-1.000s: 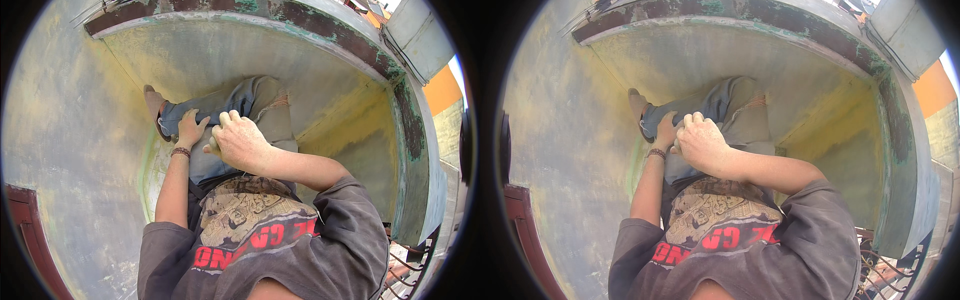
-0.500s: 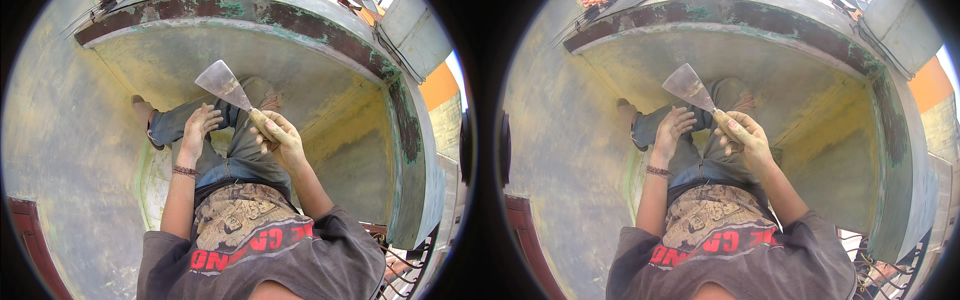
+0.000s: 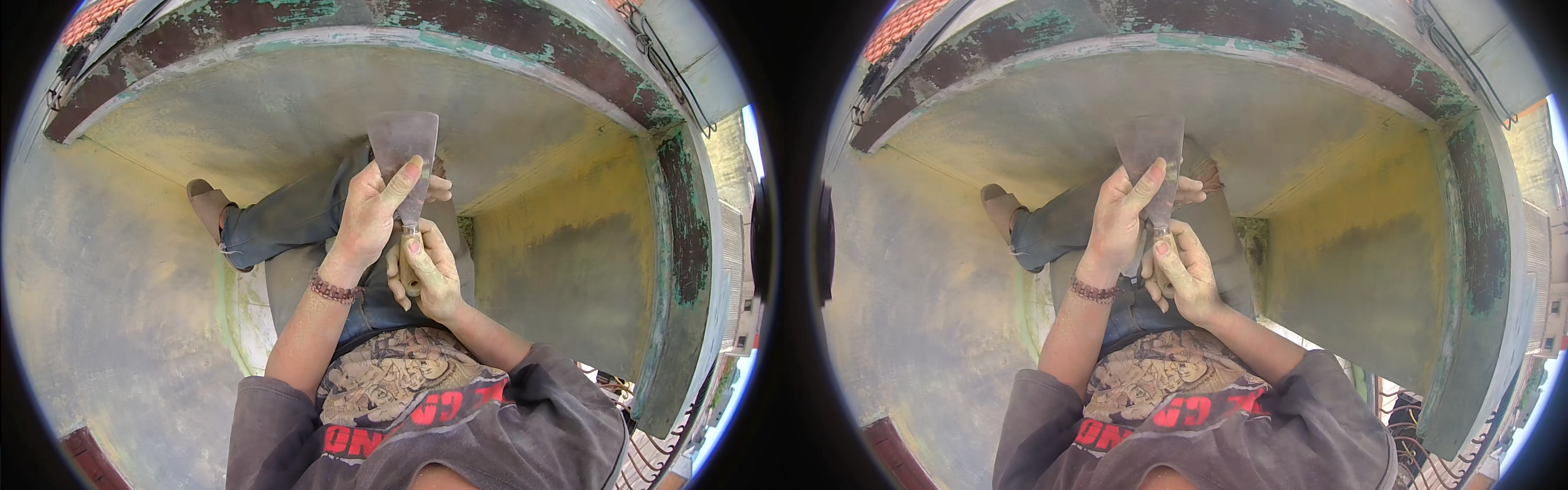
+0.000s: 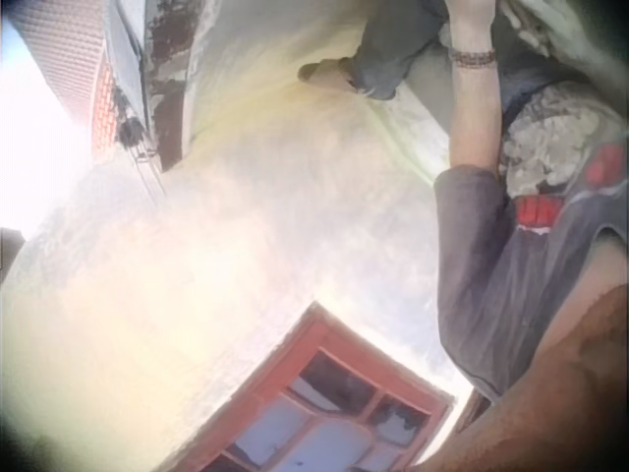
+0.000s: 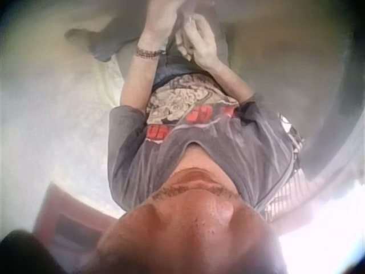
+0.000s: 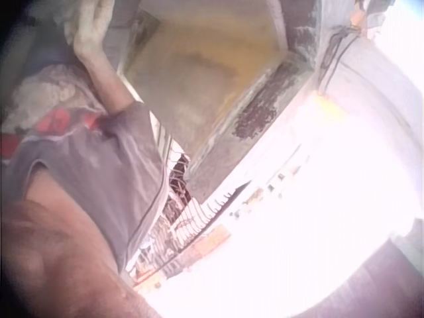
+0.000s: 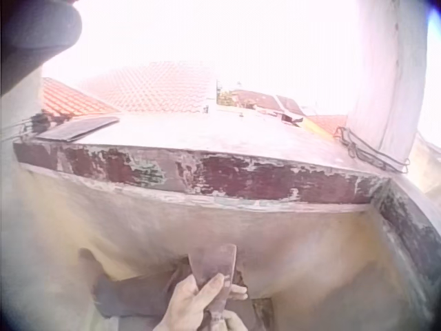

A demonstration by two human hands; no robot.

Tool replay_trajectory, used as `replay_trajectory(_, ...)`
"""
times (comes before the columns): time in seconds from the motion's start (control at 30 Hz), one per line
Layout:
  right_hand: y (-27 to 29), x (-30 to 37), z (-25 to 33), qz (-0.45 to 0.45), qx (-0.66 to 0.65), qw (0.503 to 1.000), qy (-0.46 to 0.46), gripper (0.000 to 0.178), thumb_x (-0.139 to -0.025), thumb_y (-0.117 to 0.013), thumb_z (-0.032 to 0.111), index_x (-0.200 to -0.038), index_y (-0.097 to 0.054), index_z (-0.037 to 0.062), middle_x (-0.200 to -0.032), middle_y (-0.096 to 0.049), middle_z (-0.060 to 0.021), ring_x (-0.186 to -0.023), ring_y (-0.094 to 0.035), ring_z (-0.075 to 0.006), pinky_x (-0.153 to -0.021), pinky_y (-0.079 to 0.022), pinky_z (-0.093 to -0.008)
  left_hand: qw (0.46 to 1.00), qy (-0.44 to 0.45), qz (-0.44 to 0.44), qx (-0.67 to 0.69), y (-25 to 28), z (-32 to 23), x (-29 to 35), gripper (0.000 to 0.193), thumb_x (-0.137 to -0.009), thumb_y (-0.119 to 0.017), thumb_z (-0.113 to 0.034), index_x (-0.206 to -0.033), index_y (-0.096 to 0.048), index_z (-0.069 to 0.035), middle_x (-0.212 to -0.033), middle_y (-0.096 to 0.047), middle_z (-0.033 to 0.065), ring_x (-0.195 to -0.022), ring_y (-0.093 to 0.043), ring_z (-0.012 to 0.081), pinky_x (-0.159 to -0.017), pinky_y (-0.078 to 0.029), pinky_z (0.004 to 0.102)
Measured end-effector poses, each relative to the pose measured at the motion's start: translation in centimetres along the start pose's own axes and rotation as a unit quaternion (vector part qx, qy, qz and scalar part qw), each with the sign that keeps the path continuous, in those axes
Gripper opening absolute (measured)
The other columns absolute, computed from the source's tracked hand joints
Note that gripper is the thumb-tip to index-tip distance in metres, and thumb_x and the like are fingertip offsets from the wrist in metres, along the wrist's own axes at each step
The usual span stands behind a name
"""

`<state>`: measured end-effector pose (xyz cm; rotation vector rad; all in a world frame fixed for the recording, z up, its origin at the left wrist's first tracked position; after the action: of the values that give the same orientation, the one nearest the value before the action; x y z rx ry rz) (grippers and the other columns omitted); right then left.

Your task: The person scrapes old paint from the curved interior surface of a large water tank using a hand scraper. They work along the upper rim and side walls, removing flaking paint and residue.

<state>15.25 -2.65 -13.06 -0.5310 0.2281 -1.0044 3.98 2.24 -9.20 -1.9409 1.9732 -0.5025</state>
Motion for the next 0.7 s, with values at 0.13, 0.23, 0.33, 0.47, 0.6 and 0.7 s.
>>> replay_trajectory(0.13,0.3,-1.6,2.7,-0.055,-0.016,0.994,0.091,0.035,-0.103,-0.038,0.032,-0.126,-0.037,0.0053,-0.070,-0.051,-0.0065,-0.043,-0.041,-0.0073,-0.037,-0.033,-0.0191,0.995,-0.014,0.099,-0.009,-2.8,-1.2,-2.8,0.043,-0.099,-0.050,-0.041,-0.106,-0.053,0.002,-0.085,-0.068,0.0137,-0.081,-0.069,0.0200,-0.072,-0.056,0.0305)
replay_trajectory(0.23,0.4,-2.7,4.4,-0.078,-0.007,0.987,0.140,0.034,-0.103,-0.033,0.030,-0.123,-0.038,0.0032,-0.068,-0.049,-0.0063,-0.041,-0.038,-0.0082,-0.036,-0.031,-0.0204,0.992,-0.019,0.123,-0.022,-4.2,-0.8,-4.2,0.043,-0.099,-0.049,-0.043,-0.101,-0.051,0.000,-0.080,-0.068,0.0127,-0.075,-0.068,0.0190,-0.066,-0.055,0.0280)
replay_trajectory(0.33,0.8,-3.5,5.2,-0.089,0.029,0.981,0.170,0.038,-0.103,-0.030,0.027,-0.127,-0.037,-0.0012,-0.069,-0.049,-0.0078,-0.039,-0.036,-0.0094,-0.034,-0.030,-0.0214,0.991,-0.052,0.115,-0.049,-4.8,-0.8,-5.4,0.042,-0.100,-0.048,-0.040,-0.108,-0.050,0.001,-0.088,-0.063,0.0115,-0.067,-0.068,0.0202,-0.058,-0.055,0.0290)
replay_trajectory(0.47,1.4,-3.8,5.3,-0.113,0.022,0.979,0.169,0.038,-0.103,-0.032,0.027,-0.124,-0.041,-0.0032,-0.070,-0.051,-0.0069,-0.040,-0.039,-0.0073,-0.035,-0.031,-0.0205,0.990,-0.059,0.107,-0.075,-4.9,-0.5,-6.0,0.041,-0.101,-0.047,-0.037,-0.112,-0.050,0.002,-0.094,-0.062,0.0117,-0.063,-0.067,0.0207,-0.056,-0.055,0.0299)
replay_trajectory(0.6,1.8,-4.0,5.8,-0.123,0.040,0.973,0.190,0.035,-0.103,-0.035,0.027,-0.114,-0.049,-0.0041,-0.068,-0.052,-0.0050,-0.042,-0.042,-0.0057,-0.036,-0.033,-0.0196,0.990,-0.080,0.096,-0.069,-5.5,-0.6,-6.3,0.040,-0.101,-0.047,-0.038,-0.106,-0.051,0.001,-0.086,-0.061,0.0089,-0.058,-0.064,0.0167,-0.053,-0.052,0.0275)
replay_trajectory(0.7,2.1,-3.6,5.9,-0.147,0.046,0.972,0.177,0.036,-0.103,-0.036,0.026,-0.114,-0.050,-0.0050,-0.067,-0.052,-0.0038,-0.042,-0.043,-0.0047,-0.036,-0.032,-0.0194,0.992,-0.080,0.074,-0.056,-6.1,-0.6,-6.2,0.039,-0.100,-0.048,-0.039,-0.101,-0.051,0.000,-0.078,-0.060,0.0060,-0.055,-0.062,0.0136,-0.049,-0.049,0.0254)
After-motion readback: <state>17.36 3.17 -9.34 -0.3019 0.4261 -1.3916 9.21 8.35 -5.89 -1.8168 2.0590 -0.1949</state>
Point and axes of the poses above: each hand's wrist, its own x-axis away from the middle knuckle, its own y-axis out of the back of the hand, z = x × y, the point moved 3 cm from there along -x, towards the middle knuckle
